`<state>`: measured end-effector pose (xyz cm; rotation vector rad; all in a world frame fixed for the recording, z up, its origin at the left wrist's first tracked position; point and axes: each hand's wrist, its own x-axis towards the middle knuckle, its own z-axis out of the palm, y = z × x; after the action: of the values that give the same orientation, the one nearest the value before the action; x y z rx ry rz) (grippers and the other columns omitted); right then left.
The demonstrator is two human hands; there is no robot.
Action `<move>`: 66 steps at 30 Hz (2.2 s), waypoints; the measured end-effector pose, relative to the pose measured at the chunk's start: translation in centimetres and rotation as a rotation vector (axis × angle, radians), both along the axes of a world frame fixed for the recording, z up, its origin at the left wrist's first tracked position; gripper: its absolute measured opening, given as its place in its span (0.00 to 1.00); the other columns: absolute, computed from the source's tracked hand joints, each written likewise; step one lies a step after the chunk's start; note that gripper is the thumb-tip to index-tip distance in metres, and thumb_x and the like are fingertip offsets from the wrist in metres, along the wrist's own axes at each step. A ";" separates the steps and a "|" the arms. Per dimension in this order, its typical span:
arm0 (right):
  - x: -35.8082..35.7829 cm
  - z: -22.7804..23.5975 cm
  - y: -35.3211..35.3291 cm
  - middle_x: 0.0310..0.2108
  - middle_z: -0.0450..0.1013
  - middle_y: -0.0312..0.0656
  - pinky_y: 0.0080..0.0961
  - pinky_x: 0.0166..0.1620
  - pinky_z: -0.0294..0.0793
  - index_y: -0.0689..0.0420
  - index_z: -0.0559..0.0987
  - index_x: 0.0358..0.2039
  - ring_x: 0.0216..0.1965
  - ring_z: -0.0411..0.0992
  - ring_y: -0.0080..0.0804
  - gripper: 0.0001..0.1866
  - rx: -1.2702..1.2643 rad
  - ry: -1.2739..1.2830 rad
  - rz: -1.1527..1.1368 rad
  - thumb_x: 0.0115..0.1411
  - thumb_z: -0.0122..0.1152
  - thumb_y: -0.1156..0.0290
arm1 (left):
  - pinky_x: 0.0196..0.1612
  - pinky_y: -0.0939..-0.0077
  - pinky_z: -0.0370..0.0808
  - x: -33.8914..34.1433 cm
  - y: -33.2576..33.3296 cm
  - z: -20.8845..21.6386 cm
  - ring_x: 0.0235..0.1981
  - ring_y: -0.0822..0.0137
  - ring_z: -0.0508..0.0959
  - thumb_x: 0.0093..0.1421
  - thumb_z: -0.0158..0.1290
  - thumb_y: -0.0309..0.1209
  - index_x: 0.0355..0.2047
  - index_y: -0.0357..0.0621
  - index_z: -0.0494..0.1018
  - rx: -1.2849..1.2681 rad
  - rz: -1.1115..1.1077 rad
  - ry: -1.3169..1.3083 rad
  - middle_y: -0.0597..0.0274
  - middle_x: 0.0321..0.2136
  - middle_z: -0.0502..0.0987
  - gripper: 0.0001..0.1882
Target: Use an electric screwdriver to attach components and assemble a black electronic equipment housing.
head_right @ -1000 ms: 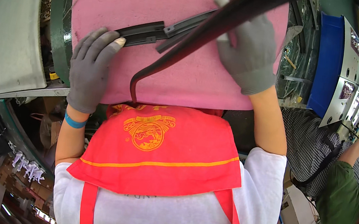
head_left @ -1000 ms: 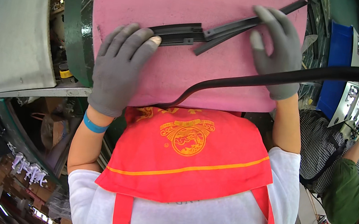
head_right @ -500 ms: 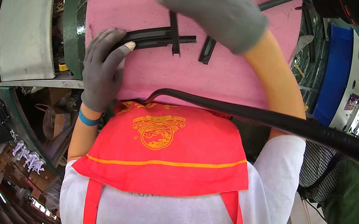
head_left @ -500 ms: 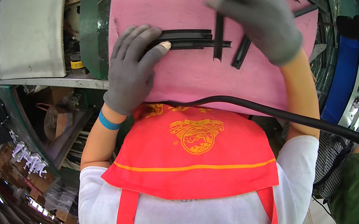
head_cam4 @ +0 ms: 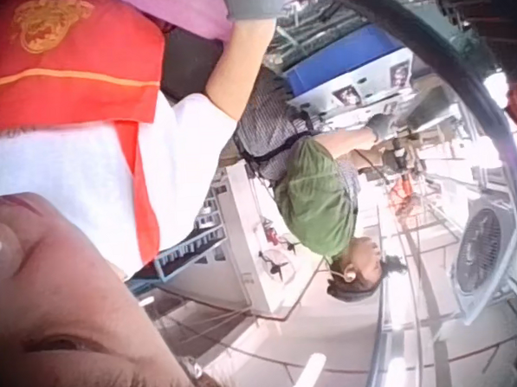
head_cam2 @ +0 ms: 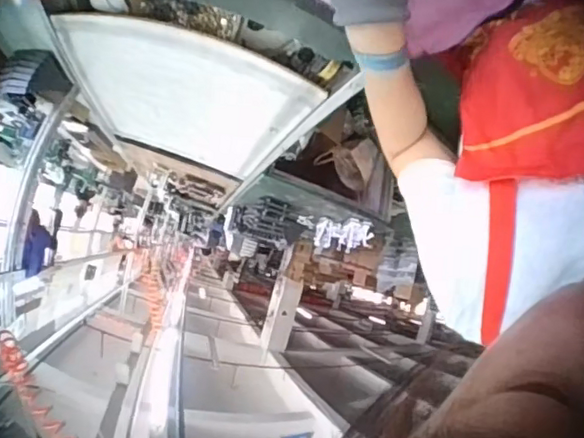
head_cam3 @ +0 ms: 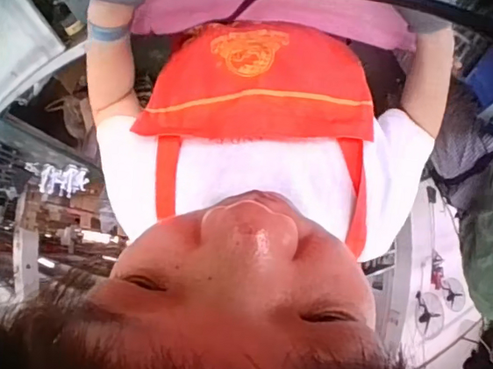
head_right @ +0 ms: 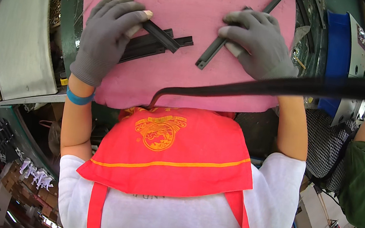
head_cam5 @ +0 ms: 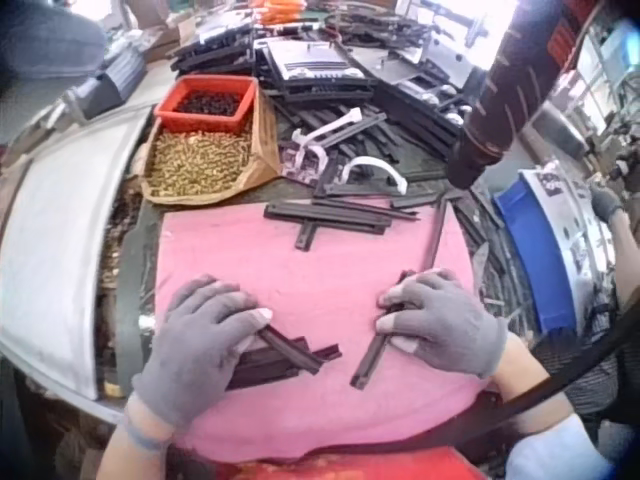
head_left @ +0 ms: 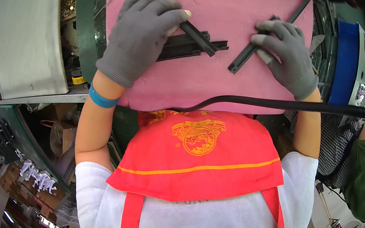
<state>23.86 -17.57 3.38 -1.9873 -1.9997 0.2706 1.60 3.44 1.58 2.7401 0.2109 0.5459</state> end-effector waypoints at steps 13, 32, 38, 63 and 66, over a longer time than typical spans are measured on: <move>-1.1 0.7 -4.6 0.35 0.73 0.36 0.32 0.45 0.67 0.52 0.81 0.35 0.40 0.72 0.35 0.08 -0.116 0.232 -0.057 0.52 0.64 0.71 | 0.42 0.64 0.68 -5.1 -1.4 1.9 0.34 0.56 0.74 0.58 0.54 0.30 0.38 0.49 0.78 -0.086 0.326 0.243 0.60 0.29 0.75 0.08; -6.6 -2.2 -3.1 0.38 0.71 0.38 0.33 0.47 0.70 0.51 0.79 0.42 0.43 0.70 0.37 0.15 -0.035 0.204 0.139 0.53 0.54 0.71 | 0.66 0.48 0.49 -9.8 -5.5 -0.5 0.66 0.39 0.55 0.66 0.35 0.60 0.64 0.34 0.57 -0.248 0.580 0.179 0.35 0.62 0.58 0.42; -11.2 -3.6 5.0 0.39 0.71 0.35 0.34 0.44 0.70 0.50 0.78 0.40 0.39 0.70 0.34 0.13 0.263 0.109 0.088 0.53 0.58 0.71 | 0.69 0.50 0.43 -8.5 -6.3 -0.5 0.68 0.44 0.53 0.64 0.43 0.54 0.65 0.38 0.57 -0.147 0.451 0.199 0.39 0.64 0.58 0.38; -5.1 -2.7 3.1 0.39 0.73 0.42 0.35 0.40 0.74 0.54 0.78 0.40 0.37 0.74 0.42 0.11 0.196 0.129 -0.324 0.55 0.63 0.69 | 0.40 0.64 0.75 -4.3 -2.3 1.2 0.38 0.52 0.78 0.60 0.55 0.34 0.46 0.38 0.74 -0.093 0.476 -0.155 0.48 0.38 0.77 0.16; -6.8 -2.5 2.0 0.42 0.73 0.44 0.30 0.39 0.75 0.54 0.77 0.43 0.35 0.74 0.41 0.14 0.141 0.516 -0.336 0.55 0.63 0.73 | 0.63 0.51 0.60 -6.5 -2.6 -2.1 0.61 0.37 0.64 0.62 0.52 0.46 0.64 0.34 0.56 -0.137 0.497 0.069 0.34 0.60 0.61 0.38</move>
<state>17.01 -15.52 0.88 -1.8823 -1.3137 0.4884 -4.90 0.85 -0.54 2.5683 0.9248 0.5350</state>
